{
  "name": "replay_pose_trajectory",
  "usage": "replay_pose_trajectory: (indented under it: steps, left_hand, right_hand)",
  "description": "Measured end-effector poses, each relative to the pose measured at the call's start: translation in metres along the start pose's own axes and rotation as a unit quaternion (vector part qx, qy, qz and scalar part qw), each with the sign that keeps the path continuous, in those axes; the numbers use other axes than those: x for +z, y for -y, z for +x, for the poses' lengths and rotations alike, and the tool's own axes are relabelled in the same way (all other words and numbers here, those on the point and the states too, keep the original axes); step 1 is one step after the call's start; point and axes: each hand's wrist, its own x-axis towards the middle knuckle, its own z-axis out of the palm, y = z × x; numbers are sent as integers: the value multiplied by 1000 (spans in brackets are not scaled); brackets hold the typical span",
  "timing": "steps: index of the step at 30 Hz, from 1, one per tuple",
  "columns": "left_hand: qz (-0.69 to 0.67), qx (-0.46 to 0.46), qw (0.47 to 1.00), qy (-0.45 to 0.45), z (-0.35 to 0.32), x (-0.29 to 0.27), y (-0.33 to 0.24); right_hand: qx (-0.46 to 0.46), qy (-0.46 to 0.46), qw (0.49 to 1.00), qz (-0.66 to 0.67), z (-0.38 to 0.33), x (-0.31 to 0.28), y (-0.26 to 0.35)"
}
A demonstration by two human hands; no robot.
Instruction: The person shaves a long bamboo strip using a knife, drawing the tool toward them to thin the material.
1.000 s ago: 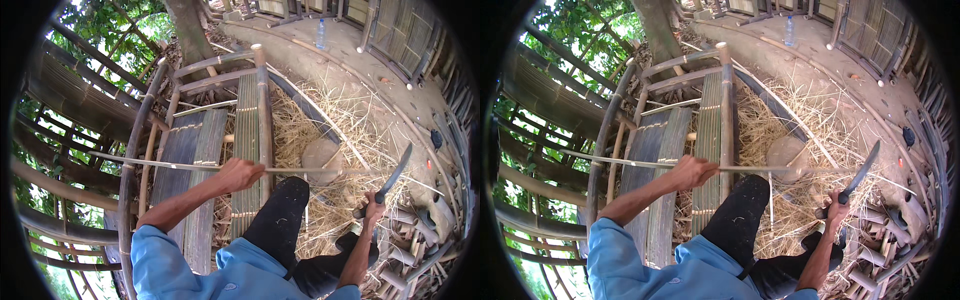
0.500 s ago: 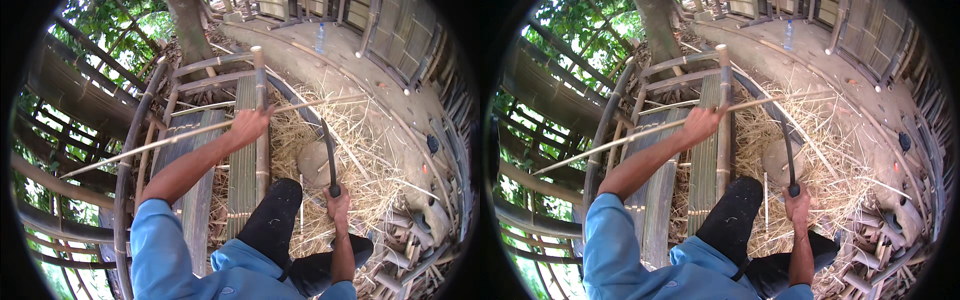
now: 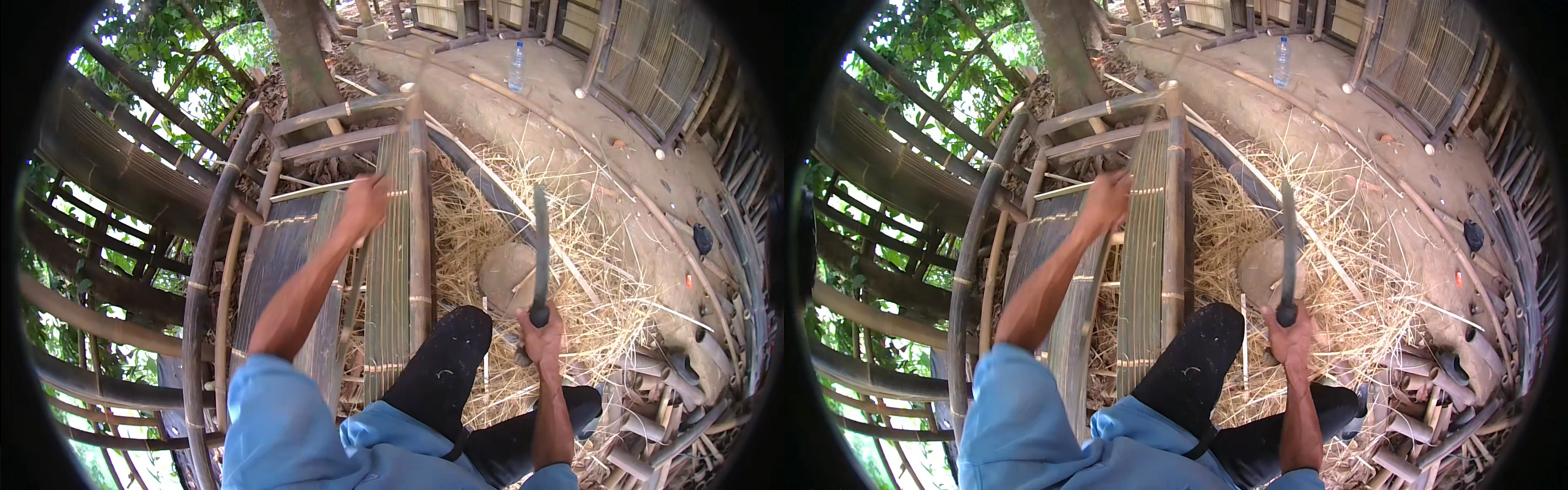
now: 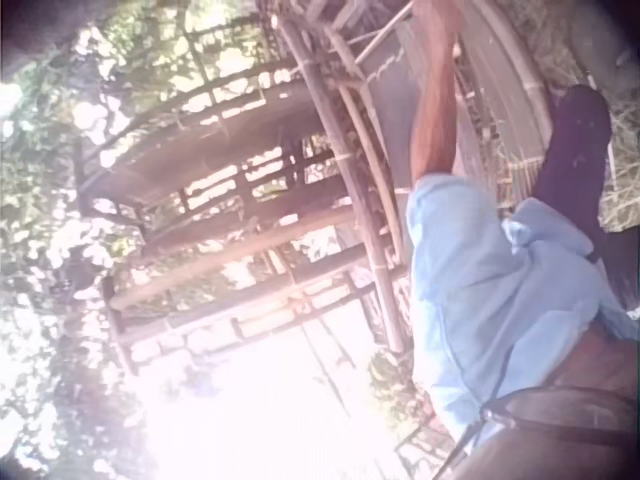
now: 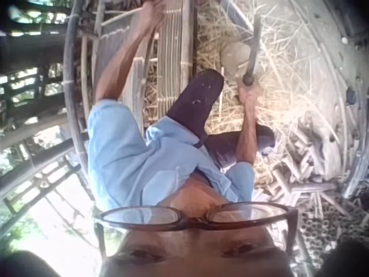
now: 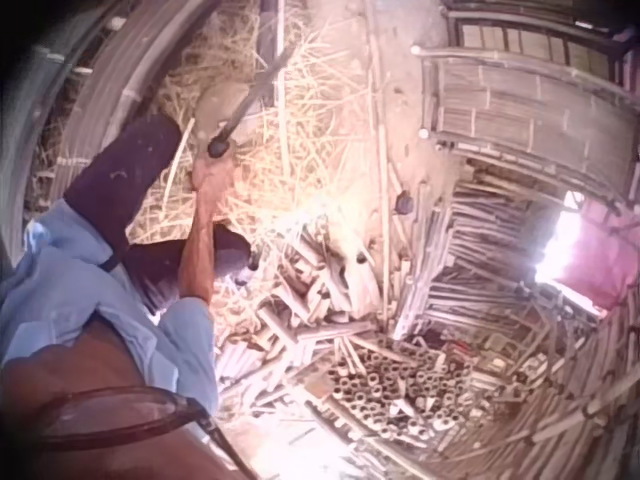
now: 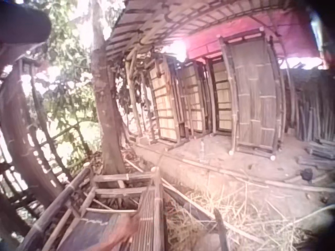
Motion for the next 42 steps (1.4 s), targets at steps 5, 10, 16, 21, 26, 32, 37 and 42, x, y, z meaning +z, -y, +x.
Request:
replay_pose_trajectory:
  steps: [5, 10, 16, 21, 26, 32, 37, 42]
  left_hand:
    - [36, -12, 997, -72, -158, -61, 97]
    - [-24, -220, 973, -74, -246, -43, 78]
    - [-81, -306, 948, -26, -331, -44, 87]
    - [-306, -457, 835, 14, -453, -61, 75]
    - [-183, -427, 878, -119, -482, -34, 63]
    - [-164, -467, 865, -82, -416, -43, 9]
    - [-285, -480, 825, -83, -406, -52, 8]
    - [-185, -410, 886, -117, -423, -45, 13]
  right_hand:
    - [13, 206, 965, 163, -18, 103, 98]
    - [19, 299, 921, 249, -36, 229, 142]
    - [44, 375, 887, 265, -53, 300, 145]
    - [16, 322, 930, 177, 12, 334, 161]
    - [-69, 355, 929, 74, 45, 349, 162]
    - [-98, 364, 925, 54, 37, 348, 175]
    - [-105, 374, 919, 63, 49, 352, 187]
    - [-101, 373, 922, 16, 36, 355, 198]
